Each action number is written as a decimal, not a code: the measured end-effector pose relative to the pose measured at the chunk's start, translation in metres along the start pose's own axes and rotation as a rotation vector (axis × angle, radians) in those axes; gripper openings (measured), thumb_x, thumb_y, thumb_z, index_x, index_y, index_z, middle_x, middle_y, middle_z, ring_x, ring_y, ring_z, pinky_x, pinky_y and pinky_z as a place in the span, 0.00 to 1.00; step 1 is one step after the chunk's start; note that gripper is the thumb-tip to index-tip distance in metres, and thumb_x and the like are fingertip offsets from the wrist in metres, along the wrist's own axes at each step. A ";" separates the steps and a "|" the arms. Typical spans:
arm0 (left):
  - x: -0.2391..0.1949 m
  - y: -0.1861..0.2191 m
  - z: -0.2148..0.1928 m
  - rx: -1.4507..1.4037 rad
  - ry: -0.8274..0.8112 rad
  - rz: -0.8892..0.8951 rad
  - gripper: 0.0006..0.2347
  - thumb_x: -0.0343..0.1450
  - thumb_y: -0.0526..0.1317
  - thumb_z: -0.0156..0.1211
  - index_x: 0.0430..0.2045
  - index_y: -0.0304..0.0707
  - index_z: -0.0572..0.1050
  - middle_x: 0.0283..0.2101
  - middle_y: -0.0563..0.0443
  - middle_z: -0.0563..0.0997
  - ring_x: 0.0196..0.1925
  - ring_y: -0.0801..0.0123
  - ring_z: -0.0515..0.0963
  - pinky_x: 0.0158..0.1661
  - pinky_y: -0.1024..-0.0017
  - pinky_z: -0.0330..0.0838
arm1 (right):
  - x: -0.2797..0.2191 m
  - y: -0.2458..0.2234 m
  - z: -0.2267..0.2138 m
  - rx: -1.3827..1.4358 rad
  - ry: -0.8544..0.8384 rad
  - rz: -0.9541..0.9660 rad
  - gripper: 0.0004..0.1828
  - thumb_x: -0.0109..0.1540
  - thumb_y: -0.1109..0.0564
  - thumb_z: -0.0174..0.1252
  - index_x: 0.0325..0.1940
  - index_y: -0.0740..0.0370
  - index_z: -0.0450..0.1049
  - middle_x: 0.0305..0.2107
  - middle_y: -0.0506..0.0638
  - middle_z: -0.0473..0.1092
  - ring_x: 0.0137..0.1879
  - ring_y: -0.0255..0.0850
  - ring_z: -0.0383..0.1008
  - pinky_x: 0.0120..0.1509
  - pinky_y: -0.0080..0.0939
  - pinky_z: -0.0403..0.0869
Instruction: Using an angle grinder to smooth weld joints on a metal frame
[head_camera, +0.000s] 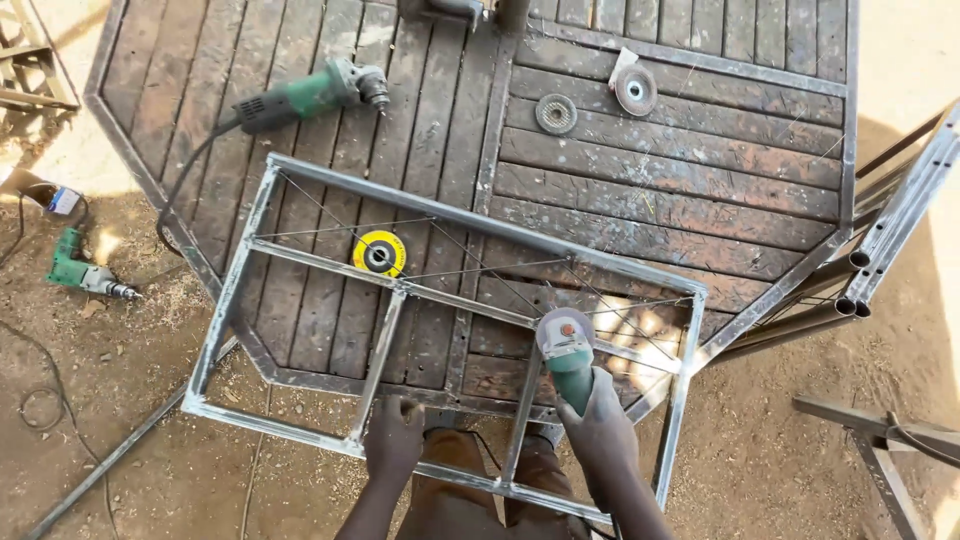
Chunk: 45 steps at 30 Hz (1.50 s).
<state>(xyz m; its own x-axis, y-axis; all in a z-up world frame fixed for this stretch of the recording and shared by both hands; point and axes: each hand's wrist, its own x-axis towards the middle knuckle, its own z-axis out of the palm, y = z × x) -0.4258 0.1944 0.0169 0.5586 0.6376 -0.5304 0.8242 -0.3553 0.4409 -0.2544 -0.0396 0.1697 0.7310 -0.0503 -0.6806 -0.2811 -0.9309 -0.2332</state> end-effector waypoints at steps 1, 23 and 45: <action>0.002 0.010 -0.015 -0.003 0.005 0.002 0.08 0.69 0.47 0.62 0.34 0.46 0.77 0.41 0.48 0.80 0.42 0.52 0.80 0.40 0.52 0.72 | -0.008 -0.005 0.002 0.001 0.003 -0.005 0.34 0.60 0.39 0.59 0.65 0.51 0.57 0.54 0.54 0.72 0.52 0.55 0.78 0.50 0.61 0.76; 0.241 0.248 0.001 0.746 0.034 0.924 0.22 0.68 0.41 0.52 0.58 0.42 0.71 0.58 0.38 0.76 0.62 0.43 0.69 0.57 0.48 0.64 | -0.097 0.079 0.072 1.232 0.137 0.724 0.30 0.55 0.61 0.69 0.57 0.72 0.65 0.32 0.71 0.66 0.26 0.64 0.72 0.29 0.57 0.71; -0.087 0.024 -0.052 -1.467 -0.067 -0.881 0.37 0.67 0.46 0.59 0.73 0.39 0.51 0.69 0.34 0.58 0.71 0.41 0.60 0.72 0.51 0.56 | -0.118 0.178 -0.003 1.383 0.280 0.552 0.25 0.66 0.55 0.58 0.53 0.87 0.65 0.32 0.83 0.70 0.34 0.71 0.72 0.44 0.65 0.73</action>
<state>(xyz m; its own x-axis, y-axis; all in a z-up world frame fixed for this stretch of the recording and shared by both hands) -0.4598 0.1660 0.1113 0.0505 0.2410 -0.9692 0.1143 0.9627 0.2454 -0.3883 -0.2003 0.2108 0.3882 -0.4825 -0.7852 -0.7804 0.2811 -0.5586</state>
